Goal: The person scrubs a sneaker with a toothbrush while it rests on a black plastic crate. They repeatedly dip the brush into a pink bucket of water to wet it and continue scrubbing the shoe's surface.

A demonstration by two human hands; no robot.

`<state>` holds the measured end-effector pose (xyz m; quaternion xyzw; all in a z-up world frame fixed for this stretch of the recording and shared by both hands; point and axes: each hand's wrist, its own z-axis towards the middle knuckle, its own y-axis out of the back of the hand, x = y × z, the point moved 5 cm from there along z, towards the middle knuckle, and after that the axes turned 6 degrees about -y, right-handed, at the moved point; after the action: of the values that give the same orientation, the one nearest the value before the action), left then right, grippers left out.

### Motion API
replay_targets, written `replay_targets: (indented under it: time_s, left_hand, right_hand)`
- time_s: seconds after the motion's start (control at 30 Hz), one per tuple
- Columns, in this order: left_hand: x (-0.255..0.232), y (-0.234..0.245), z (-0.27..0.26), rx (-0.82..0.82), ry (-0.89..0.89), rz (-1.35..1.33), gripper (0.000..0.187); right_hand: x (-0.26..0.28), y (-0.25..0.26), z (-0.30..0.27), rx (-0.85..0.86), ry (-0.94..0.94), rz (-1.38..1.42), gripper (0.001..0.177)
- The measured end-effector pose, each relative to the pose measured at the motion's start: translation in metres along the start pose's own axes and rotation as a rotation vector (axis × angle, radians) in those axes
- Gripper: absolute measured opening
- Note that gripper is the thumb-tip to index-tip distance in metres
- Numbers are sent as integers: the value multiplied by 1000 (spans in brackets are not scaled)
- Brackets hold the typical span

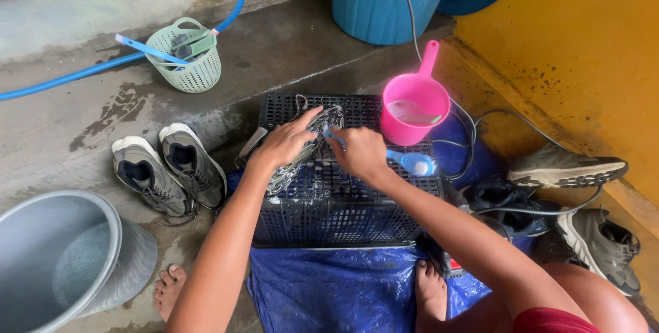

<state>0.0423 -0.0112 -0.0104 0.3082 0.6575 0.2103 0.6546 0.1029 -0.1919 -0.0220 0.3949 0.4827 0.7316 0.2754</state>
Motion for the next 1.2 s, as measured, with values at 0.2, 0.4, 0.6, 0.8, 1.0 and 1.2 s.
replay_targets:
  time_s: [0.2, 0.4, 0.6, 0.8, 1.0, 1.2]
  left_hand:
    - [-11, 7, -6, -39, -27, -74, 65]
    - [-1, 4, 7, -87, -19, -40, 61]
    - [5, 2, 9, -113, -16, -41, 58]
    - [8, 3, 11, -110, -43, -26, 59]
    - [16, -1, 14, -121, -29, -66, 58]
    - [-30, 13, -20, -115, 14, -62, 57]
  right_hand:
    - [3, 1, -1, 26, -44, 15, 33]
    - [7, 9, -10, -13, -81, 69, 35]
    - [-1, 16, -3, -38, -89, 38, 35]
    - [9, 11, -11, -21, 26, 18, 30]
    - [11, 13, -12, -16, 28, -45, 26]
    - [9, -1, -5, -20, 83, -29, 30]
